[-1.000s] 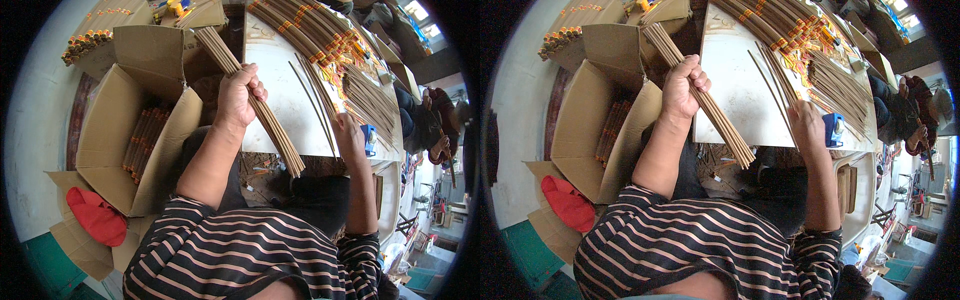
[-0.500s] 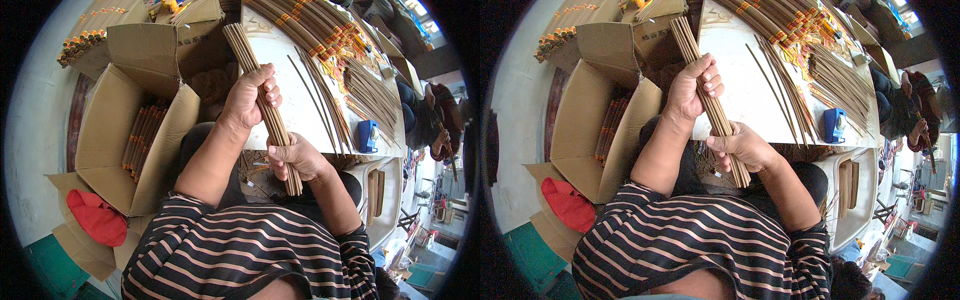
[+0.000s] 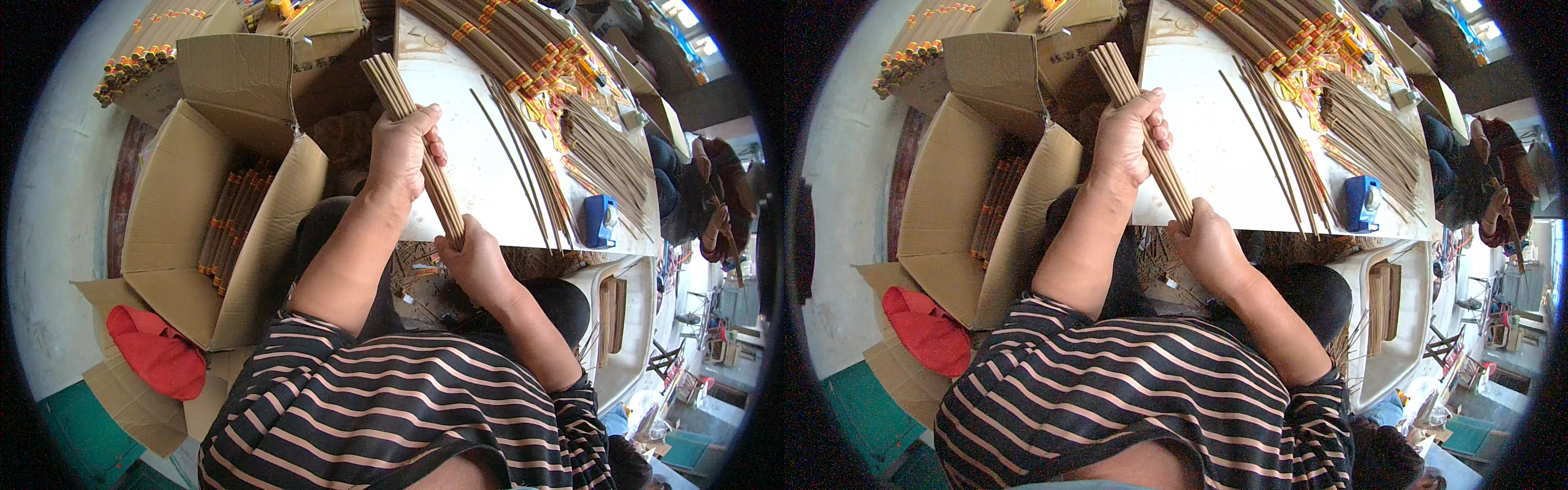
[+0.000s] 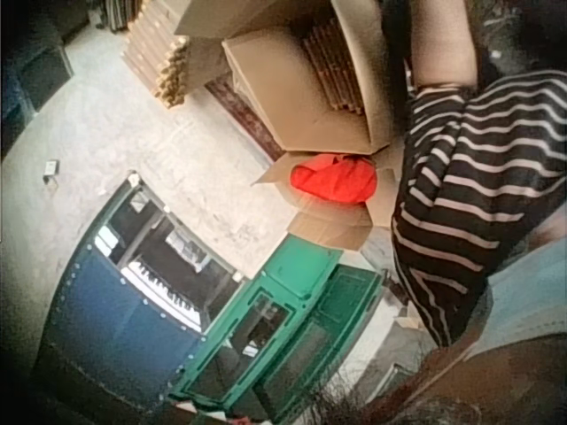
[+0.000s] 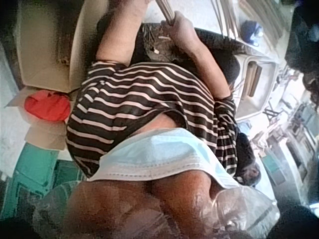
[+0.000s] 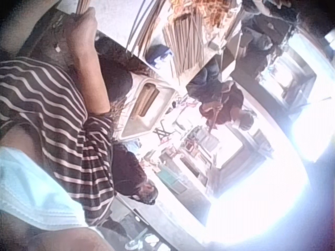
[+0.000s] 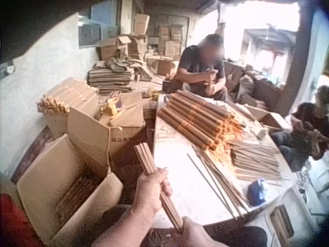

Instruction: The person gathers thin wooden sticks, aligns them into bundles, and wraps each bundle with a yellow and red paper band. The person then places the finished bundles into a cardboard box. Other workers are visible in the background performing similar tasks.

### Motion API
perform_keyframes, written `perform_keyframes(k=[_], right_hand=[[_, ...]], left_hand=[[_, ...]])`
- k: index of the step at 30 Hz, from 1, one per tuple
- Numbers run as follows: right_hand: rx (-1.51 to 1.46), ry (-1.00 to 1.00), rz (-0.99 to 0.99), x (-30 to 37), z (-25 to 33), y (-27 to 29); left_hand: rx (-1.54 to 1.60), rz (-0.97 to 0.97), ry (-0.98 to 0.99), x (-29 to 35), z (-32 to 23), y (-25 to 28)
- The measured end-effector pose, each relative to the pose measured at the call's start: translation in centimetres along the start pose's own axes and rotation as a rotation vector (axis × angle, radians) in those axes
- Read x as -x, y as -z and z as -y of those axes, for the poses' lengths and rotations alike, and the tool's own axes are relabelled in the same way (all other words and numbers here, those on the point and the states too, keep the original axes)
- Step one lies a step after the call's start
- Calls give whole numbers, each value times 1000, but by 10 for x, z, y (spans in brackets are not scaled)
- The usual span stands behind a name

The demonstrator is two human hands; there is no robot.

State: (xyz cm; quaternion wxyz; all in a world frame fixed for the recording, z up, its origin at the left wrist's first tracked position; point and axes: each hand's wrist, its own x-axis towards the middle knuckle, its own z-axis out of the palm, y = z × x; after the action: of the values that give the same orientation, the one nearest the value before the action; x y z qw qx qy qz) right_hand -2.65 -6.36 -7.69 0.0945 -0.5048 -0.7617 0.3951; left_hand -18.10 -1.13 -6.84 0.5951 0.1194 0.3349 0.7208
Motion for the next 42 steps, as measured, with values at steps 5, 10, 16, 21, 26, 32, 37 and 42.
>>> perform_keyframes(k=[5,10,16,21,26,32,37,42], right_hand=[[-801,-242,435,10,20,21],[-374,-181,232,6,11,8],[-390,-180,211,6,11,6],[-1087,-326,501,9,17,21],[-847,-306,366,8,21,22],[-109,-159,81,4,15,4],[-264,-157,131,6,16,2],[-818,-283,394,14,27,16]], left_hand=[[339,289,139,-4,-7,9],[147,174,41,-1,-3,5],[55,-37,30,-3,2,6],[369,386,200,-2,5,9],[188,149,103,0,4,5],[58,3,25,5,0,-3],[88,74,66,2,2,4],[284,295,139,-1,-4,11]])
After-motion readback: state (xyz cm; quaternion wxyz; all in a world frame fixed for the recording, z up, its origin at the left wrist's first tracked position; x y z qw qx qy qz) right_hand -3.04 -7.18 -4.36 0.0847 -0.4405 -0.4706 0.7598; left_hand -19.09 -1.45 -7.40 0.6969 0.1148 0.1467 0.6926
